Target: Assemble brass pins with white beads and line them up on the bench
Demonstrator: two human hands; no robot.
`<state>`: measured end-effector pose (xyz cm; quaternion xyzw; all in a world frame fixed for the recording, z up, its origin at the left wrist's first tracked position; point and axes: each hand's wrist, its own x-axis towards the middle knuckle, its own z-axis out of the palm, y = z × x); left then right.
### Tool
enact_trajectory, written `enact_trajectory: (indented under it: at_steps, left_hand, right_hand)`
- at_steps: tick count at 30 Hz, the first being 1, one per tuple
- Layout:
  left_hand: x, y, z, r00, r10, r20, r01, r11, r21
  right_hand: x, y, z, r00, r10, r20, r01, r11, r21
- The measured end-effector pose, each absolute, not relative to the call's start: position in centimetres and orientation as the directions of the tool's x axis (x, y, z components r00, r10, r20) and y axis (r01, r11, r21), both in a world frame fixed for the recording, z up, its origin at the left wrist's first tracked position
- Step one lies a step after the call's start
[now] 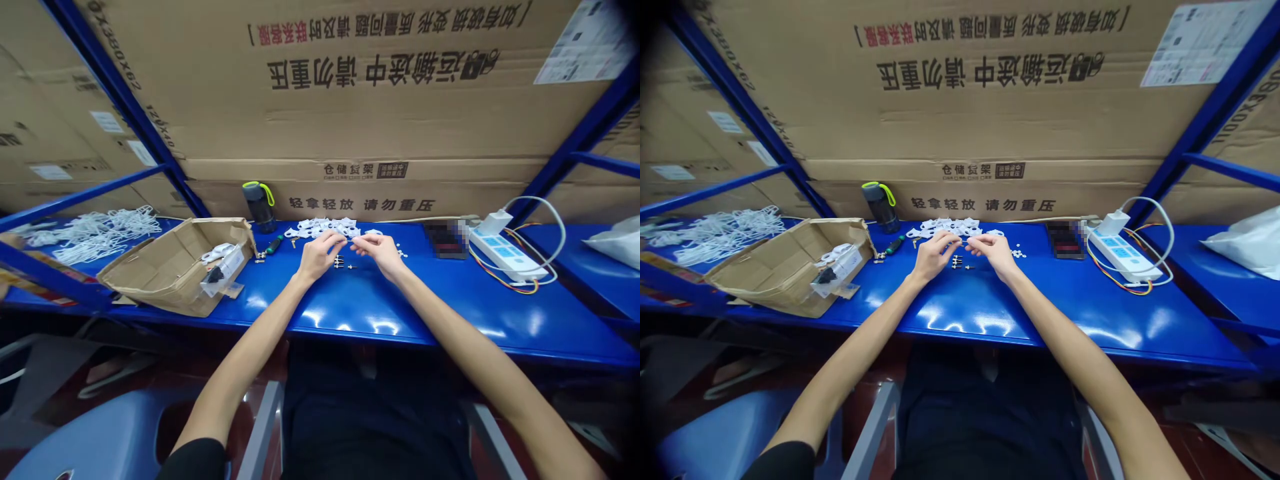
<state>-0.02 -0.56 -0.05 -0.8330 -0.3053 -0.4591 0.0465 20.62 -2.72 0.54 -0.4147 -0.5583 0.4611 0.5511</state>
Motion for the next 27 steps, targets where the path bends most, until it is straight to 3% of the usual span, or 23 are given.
enact_trajectory:
  at_steps: [9, 18, 27]
  left_hand:
    - [0.23, -0.77, -0.11, 0.425, 0.457, 0.781, 0.545, -0.819, 0.182]
    - [0.42, -1.01, -0.06, 0.362, 0.492, 0.792, 0.528, -0.808, 0.261]
    - [0.25, -0.85, 0.02, 0.332, 0.508, 0.795, 0.535, -0.796, 0.285]
  right_hand:
    - [20.74, -2.61, 0.34, -0.029, 0.973, 0.23, -0.041, 0.229, -0.973]
    - [20.25, -2.79, 0.06, -0.056, 0.985, 0.163, -0.226, 0.146, -0.963]
    - [20.5, -3.1, 0.91, -0.097, 0.981, 0.166, -0.203, 0.144, -0.969]
